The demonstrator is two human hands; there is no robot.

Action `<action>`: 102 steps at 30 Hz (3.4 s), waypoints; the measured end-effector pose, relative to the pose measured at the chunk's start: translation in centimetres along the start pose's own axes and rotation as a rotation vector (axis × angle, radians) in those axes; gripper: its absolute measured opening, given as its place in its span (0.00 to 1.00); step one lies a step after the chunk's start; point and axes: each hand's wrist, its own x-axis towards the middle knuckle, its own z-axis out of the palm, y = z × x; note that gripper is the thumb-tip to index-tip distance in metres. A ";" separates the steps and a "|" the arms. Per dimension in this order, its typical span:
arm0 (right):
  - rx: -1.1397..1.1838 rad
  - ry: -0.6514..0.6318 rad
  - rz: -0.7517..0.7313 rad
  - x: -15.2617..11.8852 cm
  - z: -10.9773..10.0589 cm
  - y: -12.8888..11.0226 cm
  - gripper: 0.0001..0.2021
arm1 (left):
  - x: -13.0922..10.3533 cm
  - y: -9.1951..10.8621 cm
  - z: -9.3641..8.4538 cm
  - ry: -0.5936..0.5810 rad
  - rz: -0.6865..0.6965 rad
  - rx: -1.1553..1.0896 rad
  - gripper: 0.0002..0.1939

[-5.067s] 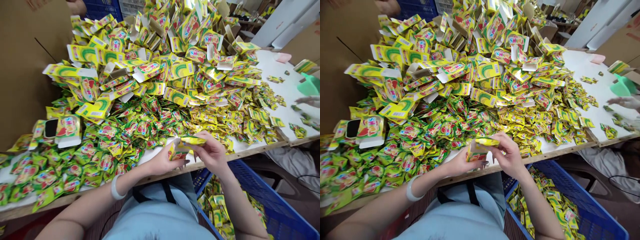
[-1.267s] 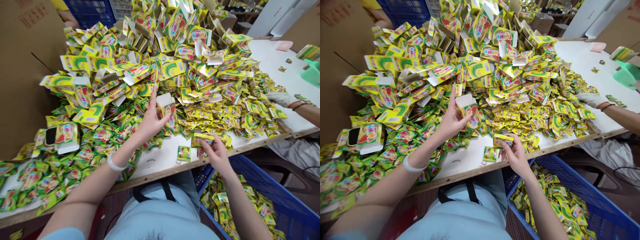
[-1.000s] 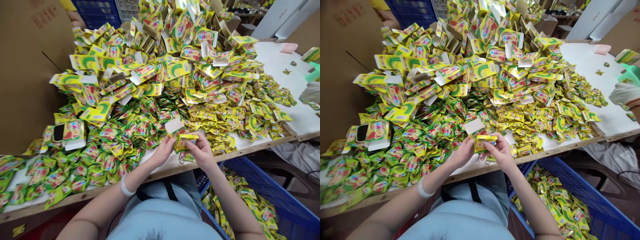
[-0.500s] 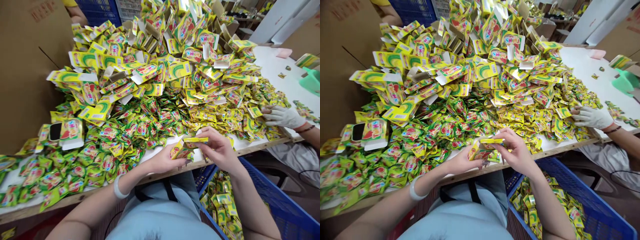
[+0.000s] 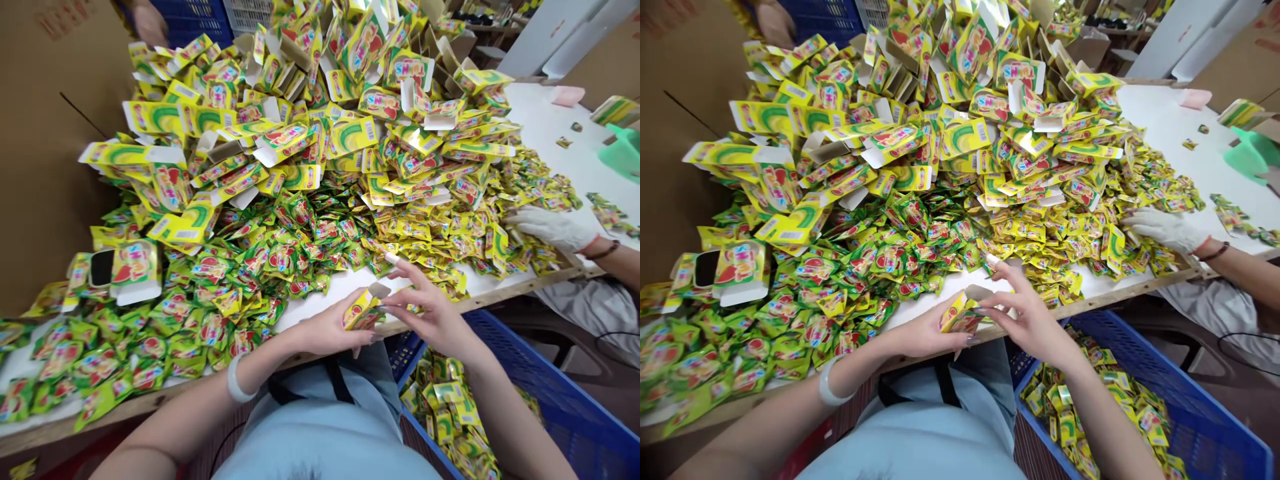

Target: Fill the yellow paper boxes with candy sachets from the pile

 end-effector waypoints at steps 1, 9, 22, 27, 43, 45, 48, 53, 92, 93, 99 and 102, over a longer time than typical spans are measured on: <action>-0.012 -0.021 0.006 -0.5 0.4 0.3 0.09 | -0.1 -0.1 0.3 -0.005 -0.022 -0.034 0.38; 0.047 0.037 0.101 -3.1 0.6 1.9 0.09 | 1.1 -0.3 2.8 -0.016 -0.089 -0.031 0.56; 0.095 0.220 -0.030 -3.5 1.4 1.8 0.06 | 3.3 1.8 4.1 -0.002 0.041 -0.185 0.57; -0.013 0.585 0.064 -1.9 -6.3 6.6 0.09 | 5.9 2.3 -0.9 0.072 0.380 0.452 0.40; -0.105 0.028 0.167 -0.2 4.7 5.1 0.10 | 10.0 0.1 -5.6 0.532 0.187 0.233 0.16; 0.205 0.113 0.238 0.1 3.8 4.8 0.11 | 8.7 0.5 -4.7 0.516 0.162 0.000 0.21; 0.641 0.396 0.317 1.5 3.0 3.8 0.17 | 7.2 0.9 -2.7 0.493 0.148 -0.195 0.26; 0.655 0.682 0.303 3.8 4.1 2.4 0.19 | 5.5 0.9 0.3 0.399 0.143 -0.434 0.30; 0.938 0.100 0.335 0.9 6.6 1.7 0.13 | 2.2 3.1 -4.0 0.245 0.186 -0.077 0.26; 0.929 0.057 0.334 0.6 6.8 1.2 0.11 | 2.3 2.1 -3.4 0.214 0.151 -0.169 0.26; 0.702 0.409 0.193 -0.4 2.3 -0.2 0.08 | 2.5 0.9 -1.5 0.293 0.103 -0.397 0.19; 0.618 0.535 0.075 0.7 0.5 -0.9 0.10 | 2.2 2.1 -0.8 0.170 0.021 -0.291 0.18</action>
